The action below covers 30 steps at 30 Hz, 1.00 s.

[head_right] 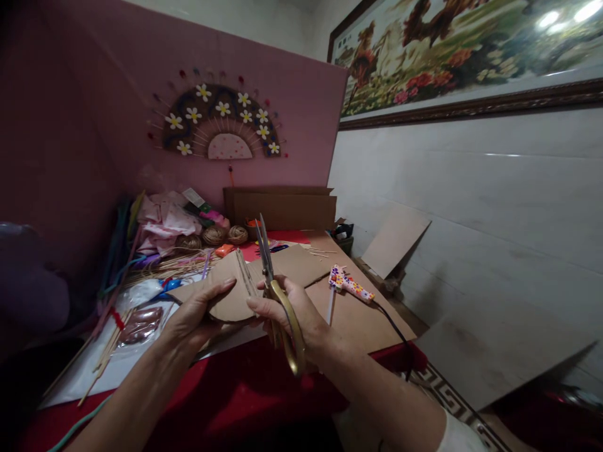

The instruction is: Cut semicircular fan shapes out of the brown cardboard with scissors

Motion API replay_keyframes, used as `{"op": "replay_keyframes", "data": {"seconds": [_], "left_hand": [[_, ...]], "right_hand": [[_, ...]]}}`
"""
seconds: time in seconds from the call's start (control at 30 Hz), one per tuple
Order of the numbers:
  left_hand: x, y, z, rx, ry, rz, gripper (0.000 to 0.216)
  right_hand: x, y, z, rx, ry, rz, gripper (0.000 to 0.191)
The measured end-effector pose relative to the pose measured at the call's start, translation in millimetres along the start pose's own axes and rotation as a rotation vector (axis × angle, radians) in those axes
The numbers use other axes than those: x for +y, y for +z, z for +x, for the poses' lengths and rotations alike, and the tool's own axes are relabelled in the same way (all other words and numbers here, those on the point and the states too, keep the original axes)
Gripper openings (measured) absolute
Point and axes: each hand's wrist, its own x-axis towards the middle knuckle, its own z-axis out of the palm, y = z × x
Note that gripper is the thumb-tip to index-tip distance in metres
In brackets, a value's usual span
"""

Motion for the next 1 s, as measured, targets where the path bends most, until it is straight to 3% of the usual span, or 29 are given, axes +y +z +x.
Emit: {"op": "replay_keyframes", "data": {"seconds": [0.13,0.4,0.6,0.77,1.0], "left_hand": [[-2,0,2,0.033,-0.028,0.016,0.037],[-8,-2,5,0.051,0.077,0.044,0.028],[-11,-2,2,0.038,0.096,0.056,0.038],[-6,-4,0,-0.065,0.293,0.039,0.045],[27,-13,0,0.074,0.538,-0.089,0.033]], "right_hand": [[-2,6,1,0.053,-0.038,-0.056,0.061],[1,11,1,0.124,0.034,-0.027,0.061],[2,10,1,0.117,0.037,0.054,0.060],[8,4,-3,0.072,-0.064,-0.014,0.059],[22,0,-19,-0.052,-0.027,-0.189,0.070]]}}
